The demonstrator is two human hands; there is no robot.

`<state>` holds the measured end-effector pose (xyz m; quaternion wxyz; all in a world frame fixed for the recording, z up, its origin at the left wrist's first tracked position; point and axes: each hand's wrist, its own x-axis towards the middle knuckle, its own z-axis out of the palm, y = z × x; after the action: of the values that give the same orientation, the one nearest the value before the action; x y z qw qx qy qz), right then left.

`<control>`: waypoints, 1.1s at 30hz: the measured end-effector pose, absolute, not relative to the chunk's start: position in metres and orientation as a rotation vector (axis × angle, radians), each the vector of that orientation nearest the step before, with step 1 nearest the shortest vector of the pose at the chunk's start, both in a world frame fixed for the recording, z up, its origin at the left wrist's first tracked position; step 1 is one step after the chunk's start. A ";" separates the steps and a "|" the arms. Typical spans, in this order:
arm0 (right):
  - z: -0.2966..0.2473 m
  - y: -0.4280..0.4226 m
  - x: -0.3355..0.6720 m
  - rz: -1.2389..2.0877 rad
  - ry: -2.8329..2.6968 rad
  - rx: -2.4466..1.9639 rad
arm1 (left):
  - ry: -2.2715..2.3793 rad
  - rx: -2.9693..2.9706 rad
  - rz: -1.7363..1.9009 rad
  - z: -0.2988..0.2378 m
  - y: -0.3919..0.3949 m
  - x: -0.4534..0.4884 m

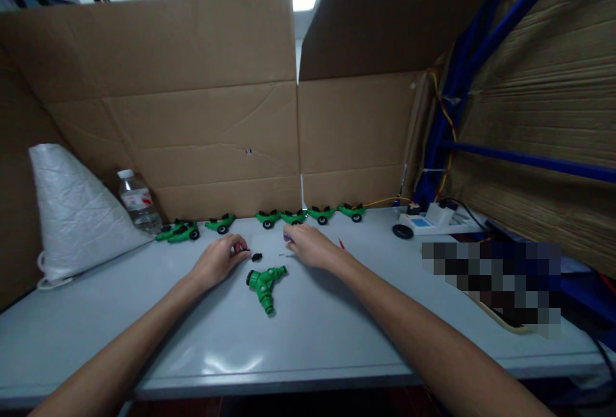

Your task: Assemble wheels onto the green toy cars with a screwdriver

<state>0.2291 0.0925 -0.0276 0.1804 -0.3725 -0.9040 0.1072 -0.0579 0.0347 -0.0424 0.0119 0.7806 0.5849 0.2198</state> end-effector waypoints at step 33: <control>-0.023 0.069 0.227 0.962 -2.303 -0.635 | 1.359 2.457 0.707 -0.013 -0.009 -0.012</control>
<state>0.2271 0.0692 -0.0228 0.2794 -0.2367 -0.8587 0.3586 -0.0119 -0.0088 -0.0130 0.1229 0.8422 0.4658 0.2422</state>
